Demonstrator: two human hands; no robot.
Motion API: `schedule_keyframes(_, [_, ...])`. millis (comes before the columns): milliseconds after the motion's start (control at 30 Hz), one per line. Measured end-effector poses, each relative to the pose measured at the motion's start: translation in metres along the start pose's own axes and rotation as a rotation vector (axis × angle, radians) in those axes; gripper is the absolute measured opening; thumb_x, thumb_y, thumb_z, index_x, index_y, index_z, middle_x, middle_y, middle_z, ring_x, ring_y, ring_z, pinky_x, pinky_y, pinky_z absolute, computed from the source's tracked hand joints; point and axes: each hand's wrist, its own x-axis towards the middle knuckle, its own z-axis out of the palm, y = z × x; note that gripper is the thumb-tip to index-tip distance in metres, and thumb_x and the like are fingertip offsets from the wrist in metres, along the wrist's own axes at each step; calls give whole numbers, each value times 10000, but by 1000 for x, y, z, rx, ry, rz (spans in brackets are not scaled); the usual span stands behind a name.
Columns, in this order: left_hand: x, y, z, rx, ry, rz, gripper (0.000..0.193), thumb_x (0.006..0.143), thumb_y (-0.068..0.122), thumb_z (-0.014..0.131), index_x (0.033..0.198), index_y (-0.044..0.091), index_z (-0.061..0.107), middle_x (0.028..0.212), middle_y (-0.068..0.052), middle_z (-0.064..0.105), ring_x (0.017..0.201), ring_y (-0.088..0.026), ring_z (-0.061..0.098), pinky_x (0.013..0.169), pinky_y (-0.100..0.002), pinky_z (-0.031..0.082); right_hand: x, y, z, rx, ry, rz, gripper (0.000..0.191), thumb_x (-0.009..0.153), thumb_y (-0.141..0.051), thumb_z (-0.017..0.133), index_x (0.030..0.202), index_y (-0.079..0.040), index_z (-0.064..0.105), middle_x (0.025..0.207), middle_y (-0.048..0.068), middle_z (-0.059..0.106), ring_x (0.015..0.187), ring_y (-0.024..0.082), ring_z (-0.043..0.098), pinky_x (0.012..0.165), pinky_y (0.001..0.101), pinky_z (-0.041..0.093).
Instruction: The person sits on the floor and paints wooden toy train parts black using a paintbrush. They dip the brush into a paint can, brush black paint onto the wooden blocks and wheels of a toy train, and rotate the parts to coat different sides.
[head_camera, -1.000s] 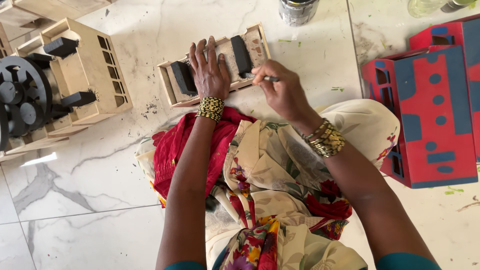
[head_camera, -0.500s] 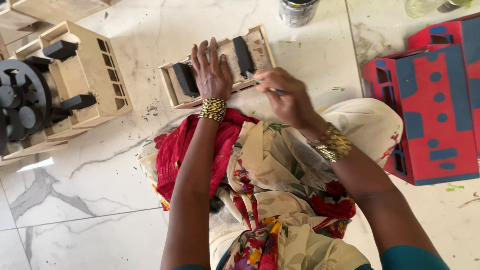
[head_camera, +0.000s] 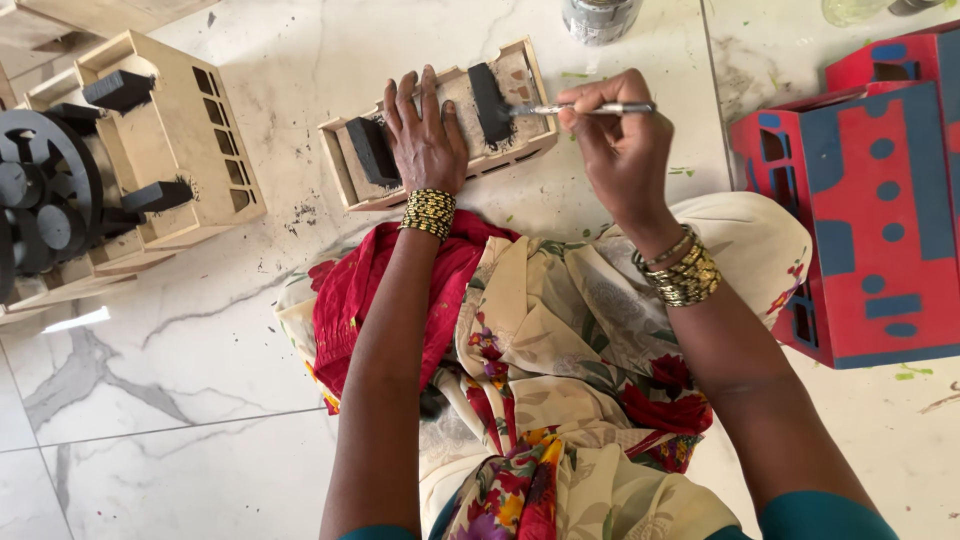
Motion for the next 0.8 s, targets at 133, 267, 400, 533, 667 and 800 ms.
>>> schedule_keyframes(133, [0, 1, 1, 35, 42, 48, 492, 1069, 246, 548, 1536, 109, 475, 1530, -170, 426, 1509, -422, 282, 1231, -582, 321, -4, 3, -2, 110, -35, 26, 176, 1113, -51, 700, 1083, -10, 532, 1012, 151, 738, 912, 136, 736, 742, 223, 596])
schedule_keyframes(267, [0, -1, 2, 36, 27, 32, 486, 1073, 243, 548, 1536, 114, 472, 1537, -170, 424, 1511, -418, 280, 1215, -579, 327, -2, 13, -8, 185, 46, 46, 163, 1112, -79, 676, 1067, -31, 527, 927, 115, 729, 806, 110, 751, 659, 228, 634])
schedule_keyframes(400, [0, -1, 2, 42, 18, 30, 488, 1068, 237, 549, 1533, 110, 469, 1534, -177, 424, 1508, -425, 280, 1207, -580, 324, 2, 25, -3, -28, 13, 113, 156, 1095, -92, 676, 1049, -26, 542, 834, 88, 697, 722, 129, 700, 616, 247, 600])
schedule_keyframes(533, [-2, -1, 3, 32, 40, 58, 492, 1075, 234, 547, 1542, 105, 464, 1538, -172, 427, 1511, -427, 290, 1238, -584, 312, -1, 37, 4, 157, 36, 175, 148, 1076, -84, 670, 1053, -27, 535, 822, 72, 667, 773, 121, 744, 665, 232, 657])
schedule_keyframes(667, [-2, 0, 2, 51, 30, 51, 493, 1065, 231, 554, 1533, 100, 467, 1528, -192, 422, 1497, -450, 289, 1228, -590, 295, 9, 54, 6, 281, 152, 83, 138, 1091, -69, 659, 1066, -27, 530, 929, 87, 674, 864, 136, 770, 740, 251, 696])
schedule_keyframes(800, [-2, 2, 1, 32, 36, 61, 492, 1068, 226, 554, 1534, 96, 467, 1528, -190, 424, 1498, -450, 295, 1238, -584, 293, 27, 70, 34, 113, 186, 50, 147, 1075, -55, 679, 1019, -43, 543, 814, 66, 646, 720, 112, 685, 622, 220, 636])
